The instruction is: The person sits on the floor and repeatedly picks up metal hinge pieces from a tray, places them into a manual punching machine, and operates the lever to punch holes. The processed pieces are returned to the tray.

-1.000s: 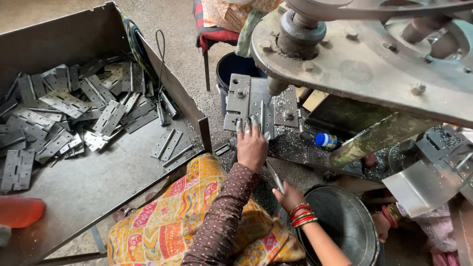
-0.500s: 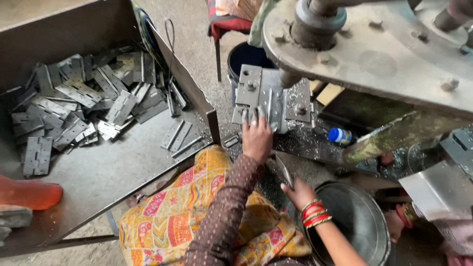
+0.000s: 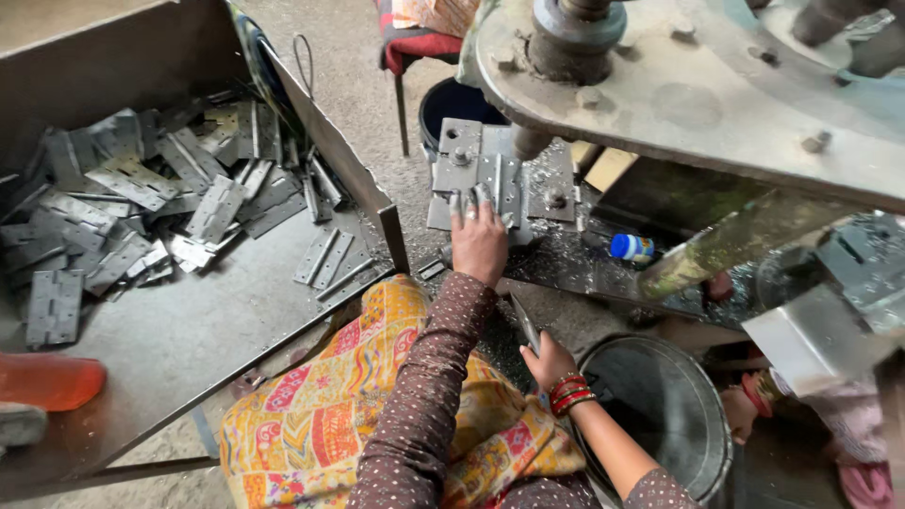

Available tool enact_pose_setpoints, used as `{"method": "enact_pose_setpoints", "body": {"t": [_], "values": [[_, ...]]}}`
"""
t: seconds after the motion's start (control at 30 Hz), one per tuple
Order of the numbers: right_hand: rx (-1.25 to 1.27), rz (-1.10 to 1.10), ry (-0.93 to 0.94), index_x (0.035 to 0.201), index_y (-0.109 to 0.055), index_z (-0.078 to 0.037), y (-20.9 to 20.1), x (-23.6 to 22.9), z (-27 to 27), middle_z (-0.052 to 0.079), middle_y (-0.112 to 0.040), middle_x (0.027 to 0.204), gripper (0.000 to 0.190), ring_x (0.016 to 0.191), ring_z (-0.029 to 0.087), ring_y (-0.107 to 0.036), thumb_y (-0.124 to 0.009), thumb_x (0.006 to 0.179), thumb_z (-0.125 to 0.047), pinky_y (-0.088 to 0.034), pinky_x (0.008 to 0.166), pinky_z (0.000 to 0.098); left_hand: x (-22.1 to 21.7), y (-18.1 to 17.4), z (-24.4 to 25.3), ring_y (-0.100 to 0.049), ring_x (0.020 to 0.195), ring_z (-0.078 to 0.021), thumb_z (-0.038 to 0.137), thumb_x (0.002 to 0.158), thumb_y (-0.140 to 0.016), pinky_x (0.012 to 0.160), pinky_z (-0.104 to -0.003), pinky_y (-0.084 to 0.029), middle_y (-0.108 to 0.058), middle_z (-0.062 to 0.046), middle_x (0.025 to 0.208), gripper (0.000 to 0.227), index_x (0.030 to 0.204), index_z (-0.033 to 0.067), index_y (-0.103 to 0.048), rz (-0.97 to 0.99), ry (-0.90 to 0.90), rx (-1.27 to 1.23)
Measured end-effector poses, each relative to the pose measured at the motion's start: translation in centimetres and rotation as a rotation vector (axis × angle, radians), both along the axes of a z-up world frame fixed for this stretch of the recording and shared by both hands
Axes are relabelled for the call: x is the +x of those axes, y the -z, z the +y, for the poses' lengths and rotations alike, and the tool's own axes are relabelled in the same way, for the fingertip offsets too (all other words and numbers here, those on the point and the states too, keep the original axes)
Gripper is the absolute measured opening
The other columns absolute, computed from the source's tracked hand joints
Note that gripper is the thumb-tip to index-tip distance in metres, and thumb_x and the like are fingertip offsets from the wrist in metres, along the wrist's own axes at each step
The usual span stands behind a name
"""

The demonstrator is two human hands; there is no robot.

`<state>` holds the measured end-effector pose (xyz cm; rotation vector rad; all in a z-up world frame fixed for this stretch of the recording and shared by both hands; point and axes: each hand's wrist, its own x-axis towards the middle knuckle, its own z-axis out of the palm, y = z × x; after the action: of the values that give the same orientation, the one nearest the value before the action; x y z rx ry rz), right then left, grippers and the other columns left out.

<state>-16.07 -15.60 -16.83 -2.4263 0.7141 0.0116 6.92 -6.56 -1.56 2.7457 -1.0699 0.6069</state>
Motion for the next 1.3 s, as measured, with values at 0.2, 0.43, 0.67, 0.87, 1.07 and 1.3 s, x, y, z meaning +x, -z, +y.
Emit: {"method": "enact_pose_setpoints", "body": {"t": [0.2,0.43,0.67,0.87,1.07,1.3], "values": [[-0.057,0.319,-0.016,0.101,-0.060,-0.003,-3.1,0.7,-2.1,0.024,-0.072,0.084,0.050,0.083,0.043,-0.072,-0.071,0.089,-0.050,-0.056,0.076,0.0510,0.2,1.2,-0.5,-0.062,0.120,-0.0337,0.010,0.098,-0.050,0.112,-0.056,-0.038,-0.063,-0.019,0.132,0.030,0.119,-0.0024,-0.068,0.164,0.010,-0.011],[0.037,0.098,0.115,0.104,-0.057,-0.006,4.4,-0.5,0.8,0.023,-0.071,0.077,0.042,0.073,0.044,-0.071,-0.065,0.091,-0.045,-0.055,0.066,0.0550,0.7,1.0,-0.6,-0.061,0.121,-0.0337,0.011,0.097,-0.051,0.111,-0.056,-0.039,-0.062,-0.018,0.132,0.030,0.117,-0.0012,-0.069,0.135,0.006,-0.031],[0.003,-0.018,0.104,0.106,-0.057,-0.007,6.6,-0.3,0.4,0.023,-0.071,0.081,0.042,0.075,0.046,-0.068,-0.065,0.089,-0.045,-0.053,0.065,0.0550,-0.3,-0.3,0.6,-0.060,0.122,-0.0318,0.014,0.094,-0.053,0.111,-0.057,-0.040,-0.063,-0.015,0.126,0.028,0.112,0.0011,-0.070,0.187,0.038,-0.028],[0.013,0.304,-0.042,0.100,-0.059,-0.003,-0.2,-0.2,-2.8,0.020,-0.071,0.079,0.052,0.071,0.037,-0.071,-0.065,0.089,-0.053,-0.056,0.066,0.0487,2.6,0.4,-1.6,-0.064,0.111,-0.0282,0.014,0.100,-0.052,0.113,-0.058,-0.039,-0.058,-0.017,0.140,0.027,0.115,0.0011,-0.070,0.322,0.061,0.053],[-0.036,0.152,0.086,0.106,-0.057,-0.005,4.5,-0.2,-0.1,0.021,-0.071,0.080,0.045,0.073,0.041,-0.071,-0.062,0.092,-0.048,-0.055,0.065,0.0513,3.7,0.4,-3.0,-0.058,0.125,-0.0342,0.015,0.099,-0.050,0.111,-0.061,-0.037,-0.056,-0.018,0.142,0.026,0.107,0.0038,-0.072,0.257,0.061,-0.012],[-0.028,0.051,0.103,0.105,-0.056,-0.003,6.0,-0.2,0.1,0.026,-0.070,0.084,0.048,0.079,0.048,-0.067,-0.070,0.088,-0.046,-0.054,0.068,0.0550,1.6,-1.0,-0.3,-0.056,0.129,-0.0321,0.013,0.099,-0.049,0.115,-0.061,-0.034,-0.059,-0.014,0.141,0.028,0.113,0.0039,-0.072,0.257,0.091,-0.069]]}}
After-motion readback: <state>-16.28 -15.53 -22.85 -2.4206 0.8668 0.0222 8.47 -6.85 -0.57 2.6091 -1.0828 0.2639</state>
